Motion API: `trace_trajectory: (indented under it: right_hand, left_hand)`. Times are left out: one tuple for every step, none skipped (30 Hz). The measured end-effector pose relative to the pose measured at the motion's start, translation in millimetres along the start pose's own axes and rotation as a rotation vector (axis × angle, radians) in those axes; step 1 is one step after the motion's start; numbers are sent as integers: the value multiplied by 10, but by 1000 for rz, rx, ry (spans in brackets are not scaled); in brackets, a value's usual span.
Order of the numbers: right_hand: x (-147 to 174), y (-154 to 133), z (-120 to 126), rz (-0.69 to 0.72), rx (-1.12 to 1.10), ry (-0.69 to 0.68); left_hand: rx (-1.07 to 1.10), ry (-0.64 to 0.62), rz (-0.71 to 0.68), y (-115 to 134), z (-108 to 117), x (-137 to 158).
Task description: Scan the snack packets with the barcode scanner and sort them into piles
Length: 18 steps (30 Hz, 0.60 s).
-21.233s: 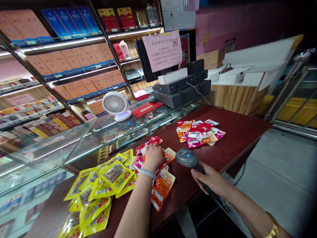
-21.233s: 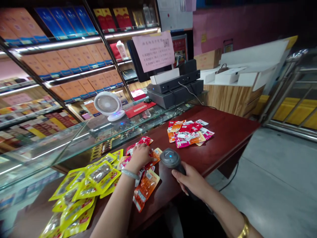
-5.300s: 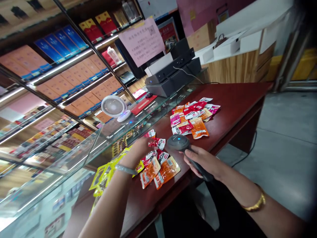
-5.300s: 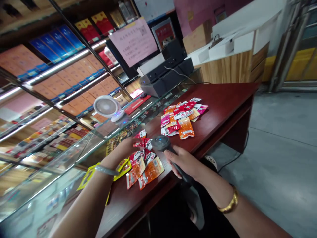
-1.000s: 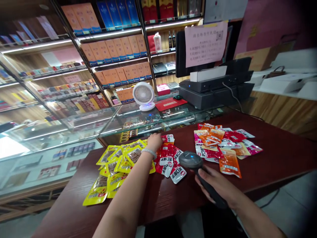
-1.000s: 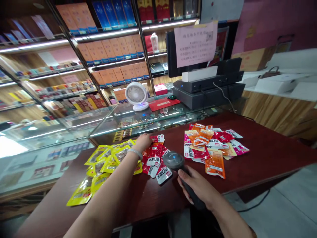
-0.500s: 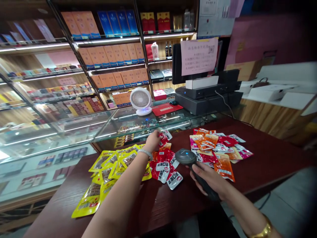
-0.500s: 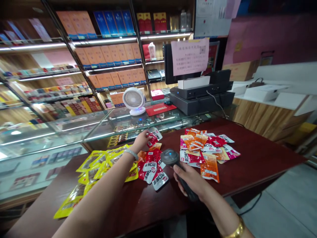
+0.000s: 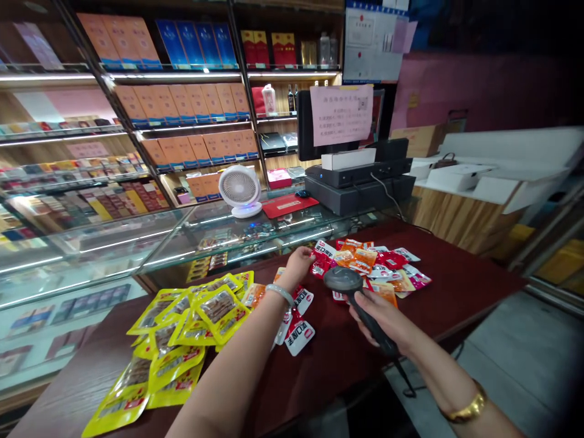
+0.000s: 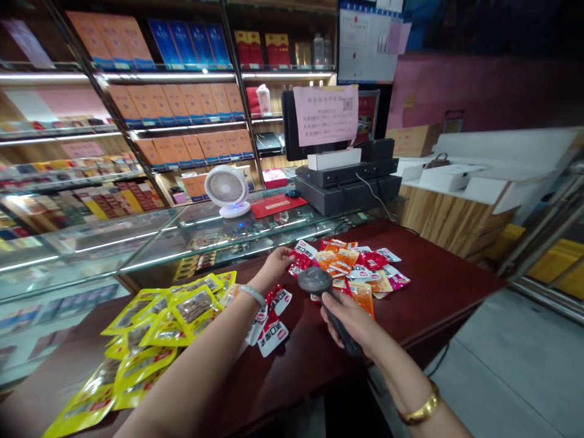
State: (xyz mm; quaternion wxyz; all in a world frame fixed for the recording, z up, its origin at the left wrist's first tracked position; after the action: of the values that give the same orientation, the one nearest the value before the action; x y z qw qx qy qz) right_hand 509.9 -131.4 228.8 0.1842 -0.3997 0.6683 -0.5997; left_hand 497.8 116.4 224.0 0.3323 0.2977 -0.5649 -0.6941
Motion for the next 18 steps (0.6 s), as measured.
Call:
trace_trajectory:
  right_hand:
    - [5, 13, 40, -4, -1, 18]
    - [11, 27, 78, -6, -1, 38]
    - [19, 40, 115, -3, -1, 61]
    - [28, 53, 148, 3, -2, 81]
    - [38, 64, 179, 15, -5, 96]
    - [51, 74, 208, 29, -9, 104]
    - [65, 83, 232, 38, -12, 105]
    - [81, 92, 253, 39, -16, 101]
    - [98, 100, 269, 33, -20, 97]
    - [114, 108, 279, 19, -23, 92]
    - [129, 116, 284, 3, -26, 91]
    - [141, 123, 281, -10, -26, 90]
    - [150, 131, 271, -19, -24, 89]
    - [154, 142, 251, -26, -19, 82]
    - [155, 155, 222, -31, -11, 69]
    - [151, 172, 185, -36, -1, 47]
    - [145, 191, 143, -39, 10, 23]
    - [136, 211, 98, -43, 21, -4]
  left_hand:
    - [19, -28, 14, -9, -106, 9]
    - [43, -63, 30, -17, -221, 22]
    - [66, -101, 45, -24, -344, 36]
    - [87, -140, 61, -30, -469, 52]
    - [106, -183, 77, -35, -592, 67]
    - [123, -228, 84, -37, -704, 81]
    - [123, -269, 72, -34, -796, 91]
    - [108, -300, 45, -26, -858, 94]
    - [87, -318, 15, -16, -882, 92]
    - [50, -326, -25, -2, -864, 84]
    - [-18, -319, -77, 14, -801, 72]
    - [-118, -297, -135, 31, -694, 60]
    - [-256, -264, -194, 47, -550, 50]
    - [-417, -222, -248, 60, -376, 46]
    - [-584, -170, -298, 71, -182, 48]
    - [-757, -103, -324, 72, 24, 55]
    - [-864, -38, -316, 65, 229, 67]
    - [-967, 28, -300, 49, 421, 83]
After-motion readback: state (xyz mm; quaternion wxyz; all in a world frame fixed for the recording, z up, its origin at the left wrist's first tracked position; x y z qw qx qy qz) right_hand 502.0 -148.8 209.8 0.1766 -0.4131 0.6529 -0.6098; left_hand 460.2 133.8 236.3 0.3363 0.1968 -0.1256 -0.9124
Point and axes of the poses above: each hand's wrist, its own x-axis away from the middle knuckle, its own z-axis out of the back of the hand, y = z × x, the point moved 3 cm from there along -x, towards the middle knuckle, and after that the axes turned 12 degrees about y, right-handed, at the moved point
